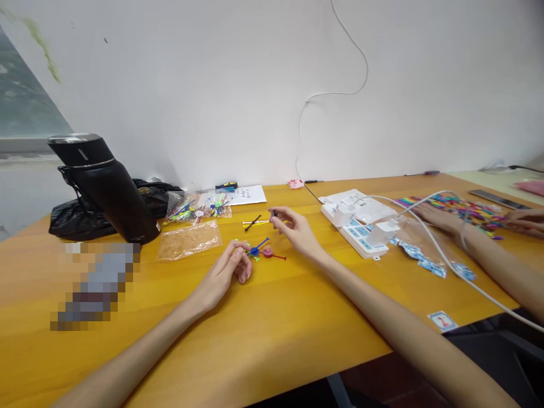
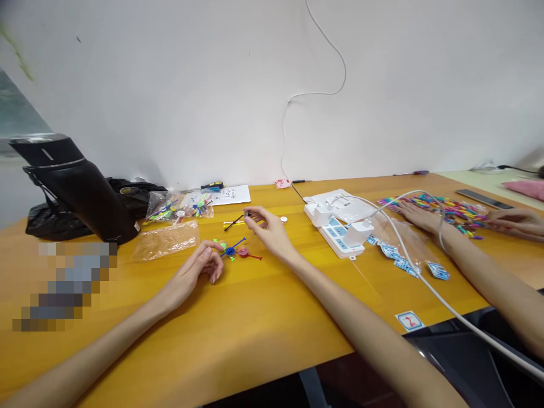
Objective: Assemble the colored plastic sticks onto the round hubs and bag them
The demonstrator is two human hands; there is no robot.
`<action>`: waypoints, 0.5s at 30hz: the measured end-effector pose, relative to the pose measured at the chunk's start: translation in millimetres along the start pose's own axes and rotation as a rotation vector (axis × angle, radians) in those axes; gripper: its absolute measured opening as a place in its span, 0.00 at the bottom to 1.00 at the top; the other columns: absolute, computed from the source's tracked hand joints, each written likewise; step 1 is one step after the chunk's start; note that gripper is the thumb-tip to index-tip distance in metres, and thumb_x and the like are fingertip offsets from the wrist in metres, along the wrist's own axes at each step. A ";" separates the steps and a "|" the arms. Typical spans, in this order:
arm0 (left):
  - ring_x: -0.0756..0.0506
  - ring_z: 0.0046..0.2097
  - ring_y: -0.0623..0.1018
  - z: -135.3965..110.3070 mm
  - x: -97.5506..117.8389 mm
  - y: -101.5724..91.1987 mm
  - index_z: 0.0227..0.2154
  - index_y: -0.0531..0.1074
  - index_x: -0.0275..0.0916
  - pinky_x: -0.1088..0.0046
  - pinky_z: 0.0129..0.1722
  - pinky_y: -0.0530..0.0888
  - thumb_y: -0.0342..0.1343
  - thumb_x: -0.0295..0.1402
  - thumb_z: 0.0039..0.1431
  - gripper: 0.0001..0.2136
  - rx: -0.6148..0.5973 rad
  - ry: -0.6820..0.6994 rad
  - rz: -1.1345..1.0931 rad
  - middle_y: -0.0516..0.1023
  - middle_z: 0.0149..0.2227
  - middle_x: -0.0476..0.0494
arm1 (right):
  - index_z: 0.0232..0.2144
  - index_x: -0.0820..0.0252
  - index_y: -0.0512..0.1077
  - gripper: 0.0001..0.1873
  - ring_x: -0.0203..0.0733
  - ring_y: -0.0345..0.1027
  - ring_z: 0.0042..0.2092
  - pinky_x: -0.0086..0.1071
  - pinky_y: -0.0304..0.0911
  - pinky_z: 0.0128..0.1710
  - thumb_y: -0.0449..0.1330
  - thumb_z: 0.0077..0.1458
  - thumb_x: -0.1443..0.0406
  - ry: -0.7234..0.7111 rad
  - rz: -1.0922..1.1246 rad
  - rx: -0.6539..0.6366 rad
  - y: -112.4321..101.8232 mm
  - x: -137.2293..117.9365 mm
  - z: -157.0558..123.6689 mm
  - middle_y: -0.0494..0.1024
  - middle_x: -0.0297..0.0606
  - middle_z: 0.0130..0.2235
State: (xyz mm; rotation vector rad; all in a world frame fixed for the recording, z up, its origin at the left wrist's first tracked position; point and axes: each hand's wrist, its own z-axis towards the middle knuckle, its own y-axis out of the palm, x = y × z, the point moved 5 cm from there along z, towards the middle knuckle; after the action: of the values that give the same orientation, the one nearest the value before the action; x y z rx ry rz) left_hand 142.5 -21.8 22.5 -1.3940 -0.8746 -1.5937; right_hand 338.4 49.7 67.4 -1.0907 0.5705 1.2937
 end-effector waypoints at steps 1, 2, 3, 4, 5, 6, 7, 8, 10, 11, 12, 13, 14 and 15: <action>0.48 0.31 0.70 0.0 -0.3 -0.1 0.47 0.62 0.41 0.71 0.35 0.67 0.42 0.49 0.73 0.16 -0.001 -0.001 0.003 0.71 0.30 0.51 | 0.48 0.57 0.72 0.18 0.39 0.70 0.40 0.31 0.65 0.40 0.57 0.65 0.52 -0.005 -0.036 0.031 -6.0 1.9 1.9 0.77 0.39 0.44; 0.48 0.31 0.69 -0.1 -0.3 -0.2 0.46 0.63 0.41 0.71 0.35 0.67 0.42 0.48 0.73 0.16 -0.001 0.000 0.008 0.71 0.30 0.51 | 0.44 0.58 0.72 0.17 0.38 0.69 0.38 0.31 0.64 0.39 0.55 0.66 0.52 -0.015 -0.096 0.064 -12.6 2.9 3.5 0.77 0.38 0.41; 0.48 0.31 0.69 -0.1 -0.2 -0.3 0.46 0.63 0.41 0.71 0.35 0.67 0.42 0.48 0.73 0.16 0.000 0.000 0.015 0.71 0.30 0.51 | 0.39 0.58 0.71 0.17 0.38 0.68 0.35 0.31 0.62 0.37 0.53 0.66 0.51 -0.027 -0.182 0.098 -19.8 3.1 5.0 0.76 0.37 0.37; 0.48 0.31 0.69 -0.2 0.1 -0.3 0.46 0.63 0.41 0.70 0.35 0.67 0.42 0.48 0.73 0.16 0.000 0.001 0.021 0.71 0.30 0.51 | 0.35 0.58 0.70 0.19 0.38 0.65 0.33 0.31 0.60 0.35 0.51 0.67 0.51 -0.040 -0.290 0.125 -27.4 2.9 6.6 0.74 0.35 0.33; 0.48 0.31 0.69 -0.4 0.6 -0.3 0.46 0.63 0.41 0.70 0.35 0.67 0.41 0.48 0.73 0.16 0.001 0.003 0.027 0.71 0.30 0.51 | 0.31 0.58 0.68 0.20 0.38 0.63 0.31 0.31 0.56 0.33 0.50 0.68 0.51 -0.048 -0.415 0.142 -35.3 2.6 8.6 0.72 0.35 0.30; 0.48 0.31 0.69 -0.6 1.1 -0.2 0.46 0.63 0.41 0.70 0.35 0.67 0.41 0.47 0.74 0.16 0.000 0.004 0.031 0.71 0.30 0.51 | 0.27 0.58 0.66 0.21 0.38 0.61 0.29 0.31 0.53 0.31 0.50 0.67 0.51 -0.046 -0.543 0.146 -43.1 3.1 10.9 0.70 0.34 0.27; 0.48 0.31 0.69 -0.7 1.6 0.1 0.46 0.63 0.40 0.70 0.36 0.67 0.41 0.47 0.74 0.16 -0.002 0.006 0.036 0.71 0.30 0.51 | 0.25 0.58 0.65 0.22 0.38 0.60 0.28 0.32 0.50 0.30 0.50 0.67 0.52 -0.024 -0.660 0.130 -50.8 5.1 13.4 0.69 0.34 0.25; 0.48 0.31 0.69 -0.9 2.1 0.4 0.46 0.63 0.40 0.70 0.36 0.67 0.41 0.47 0.74 0.16 -0.006 0.007 0.039 0.71 0.29 0.51 | 0.22 0.58 0.64 0.23 0.38 0.59 0.27 0.33 0.48 0.30 0.51 0.66 0.52 0.021 -0.759 0.096 -58.4 9.0 15.7 0.69 0.35 0.24; 0.48 0.31 0.69 -1.0 2.6 0.9 0.46 0.64 0.40 0.70 0.36 0.67 0.41 0.47 0.74 0.16 -0.010 0.006 0.046 0.71 0.29 0.51 | 0.18 0.58 0.63 0.25 0.40 0.61 0.26 0.34 0.47 0.30 0.54 0.64 0.53 0.158 -0.878 0.013 -73.4 21.3 17.9 0.69 0.38 0.22; 0.48 0.31 0.69 -1.0 2.8 1.1 0.45 0.64 0.40 0.70 0.36 0.67 0.41 0.47 0.74 0.16 -0.012 0.004 0.051 0.71 0.29 0.50 | 0.16 0.57 0.62 0.26 0.41 0.62 0.27 0.35 0.47 0.31 0.56 0.62 0.53 0.221 -0.903 -0.017 -80.4 28.1 17.4 0.69 0.40 0.20; 0.48 0.31 0.69 -1.0 3.1 1.0 0.45 0.65 0.40 0.70 0.35 0.67 0.41 0.47 0.73 0.16 -0.012 0.003 0.059 0.71 0.29 0.50 | 0.13 0.57 0.60 0.27 0.43 0.63 0.27 0.35 0.47 0.31 0.59 0.59 0.53 0.267 -0.909 -0.035 -86.6 34.5 16.1 0.68 0.41 0.19; 0.48 0.31 0.69 -0.9 3.6 0.5 0.45 0.65 0.40 0.70 0.35 0.67 0.41 0.47 0.73 0.16 -0.005 0.006 0.074 0.70 0.29 0.50 | 0.11 0.56 0.59 0.28 0.44 0.64 0.27 0.36 0.47 0.31 0.62 0.57 0.54 0.290 -0.901 -0.037 -91.9 40.1 14.4 0.67 0.42 0.18; 0.48 0.30 0.69 -0.9 4.5 -0.6 0.45 0.66 0.40 0.70 0.35 0.66 0.42 0.47 0.73 0.16 0.012 0.015 0.094 0.70 0.28 0.50 | 0.10 0.55 0.57 0.29 0.44 0.64 0.27 0.36 0.47 0.31 0.65 0.54 0.55 0.286 -0.879 -0.024 -96.4 44.4 12.7 0.65 0.41 0.16; 0.48 0.30 0.68 -1.0 5.9 -2.2 0.44 0.66 0.40 0.70 0.35 0.66 0.42 0.46 0.73 0.16 0.038 0.029 0.121 0.69 0.28 0.51 | 0.09 0.54 0.56 0.30 0.44 0.64 0.27 0.36 0.48 0.31 0.68 0.51 0.56 0.271 -0.853 -0.008 -100.0 47.8 11.0 0.63 0.40 0.15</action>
State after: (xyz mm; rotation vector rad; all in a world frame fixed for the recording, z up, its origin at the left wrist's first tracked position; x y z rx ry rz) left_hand 139.8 -22.6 28.2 -1.3674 -0.7844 -1.4947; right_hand 441.8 90.8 63.1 -1.3213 0.2355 0.4104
